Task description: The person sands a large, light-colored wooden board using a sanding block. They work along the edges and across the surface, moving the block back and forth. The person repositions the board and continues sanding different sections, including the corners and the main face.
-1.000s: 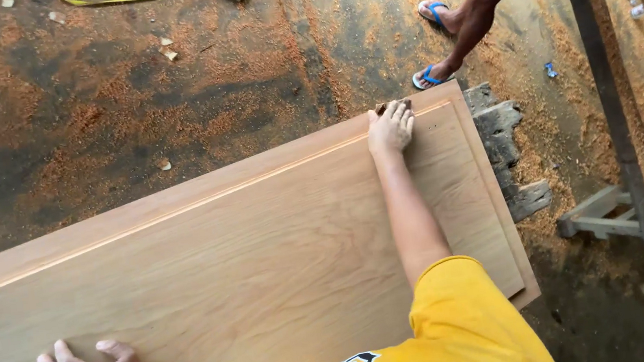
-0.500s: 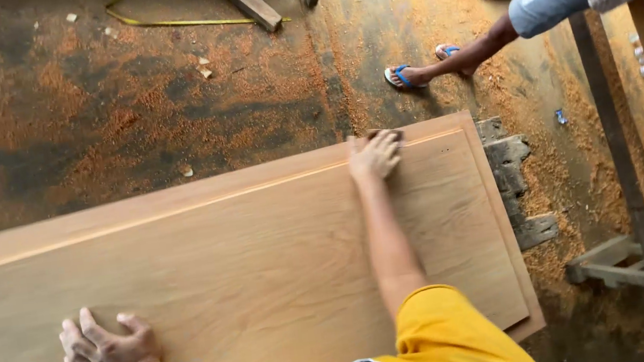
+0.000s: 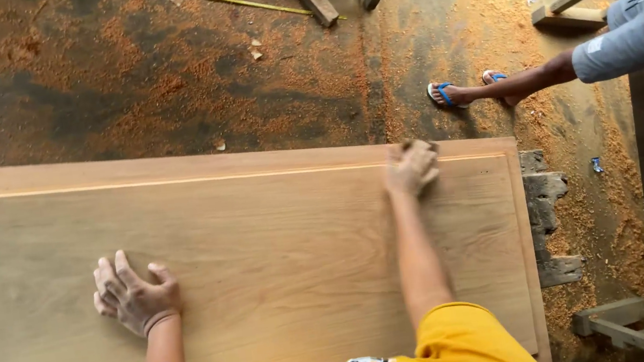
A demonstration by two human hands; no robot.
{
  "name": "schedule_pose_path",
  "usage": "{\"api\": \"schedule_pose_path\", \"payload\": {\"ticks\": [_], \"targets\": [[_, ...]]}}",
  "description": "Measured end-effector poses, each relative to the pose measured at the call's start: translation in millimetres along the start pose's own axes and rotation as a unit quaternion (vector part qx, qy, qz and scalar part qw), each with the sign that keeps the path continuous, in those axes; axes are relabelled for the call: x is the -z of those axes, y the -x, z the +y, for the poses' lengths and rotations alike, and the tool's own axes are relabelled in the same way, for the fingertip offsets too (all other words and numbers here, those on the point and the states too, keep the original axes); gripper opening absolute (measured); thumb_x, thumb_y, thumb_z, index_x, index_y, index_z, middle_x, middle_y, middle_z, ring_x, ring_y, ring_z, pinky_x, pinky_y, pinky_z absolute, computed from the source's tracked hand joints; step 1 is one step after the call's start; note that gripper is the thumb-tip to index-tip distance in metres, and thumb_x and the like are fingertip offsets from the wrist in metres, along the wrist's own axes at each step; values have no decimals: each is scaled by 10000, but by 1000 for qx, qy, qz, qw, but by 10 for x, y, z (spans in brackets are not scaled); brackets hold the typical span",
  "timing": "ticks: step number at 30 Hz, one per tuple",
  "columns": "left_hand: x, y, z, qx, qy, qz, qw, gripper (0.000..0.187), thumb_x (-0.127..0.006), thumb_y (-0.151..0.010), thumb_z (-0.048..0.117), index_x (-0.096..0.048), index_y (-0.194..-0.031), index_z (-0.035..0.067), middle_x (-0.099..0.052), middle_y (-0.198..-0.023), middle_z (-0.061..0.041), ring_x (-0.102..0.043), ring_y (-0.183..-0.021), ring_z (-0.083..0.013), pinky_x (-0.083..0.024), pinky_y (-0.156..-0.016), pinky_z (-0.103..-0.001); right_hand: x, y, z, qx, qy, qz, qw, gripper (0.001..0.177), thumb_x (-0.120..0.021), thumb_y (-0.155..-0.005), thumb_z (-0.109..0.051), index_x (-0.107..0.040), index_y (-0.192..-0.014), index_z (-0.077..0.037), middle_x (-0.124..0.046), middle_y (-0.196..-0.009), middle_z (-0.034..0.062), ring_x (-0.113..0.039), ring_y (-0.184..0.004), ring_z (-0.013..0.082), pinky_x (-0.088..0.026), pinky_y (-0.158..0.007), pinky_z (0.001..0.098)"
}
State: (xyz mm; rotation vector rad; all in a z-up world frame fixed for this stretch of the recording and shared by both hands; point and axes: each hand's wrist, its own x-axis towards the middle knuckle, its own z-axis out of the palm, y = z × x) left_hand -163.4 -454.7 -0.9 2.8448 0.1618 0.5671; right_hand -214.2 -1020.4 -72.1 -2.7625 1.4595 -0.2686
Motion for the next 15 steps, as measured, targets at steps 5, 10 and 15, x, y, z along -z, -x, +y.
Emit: {"api": "schedule_pose_path", "payload": {"ticks": [5,10,15], "targets": [[-88,60,-42,-21,-17,32,999,668,-684,-756,300,-667,-1395,107,-574,-1472,-153,-501,-1385,-352,-358,-1054,-530,390,763,-1356,148,-7,-50,988,932,-541,-866,-602,-299,-1610,-94,-300,-1660,184,-299,-1512,379,-257,-1150,622],[-76,56,-65,-26,-20,42,999,685,-672,-752,320,-671,-1406,117,-581,-1468,-154,-514,-1370,-352,-362,-1047,-530,912,490,-836,155,-70,-30,985,503,-462,-970,-518,-520,-1430,-322,-609,-1330,10,-576,-1225,235,-414,-965,509],[-5,14,-24,-24,-27,40,999,673,-667,-759,329,-678,-1393,100,-594,-1464,-172,-519,-1384,-368,-366,-1050,-540,181,118,-94,-21,29,-37,999,827,-366,-1004,-715,-219,-1647,-216,-280,-1695,73,-308,-1513,303,-282,-1063,674]]}}
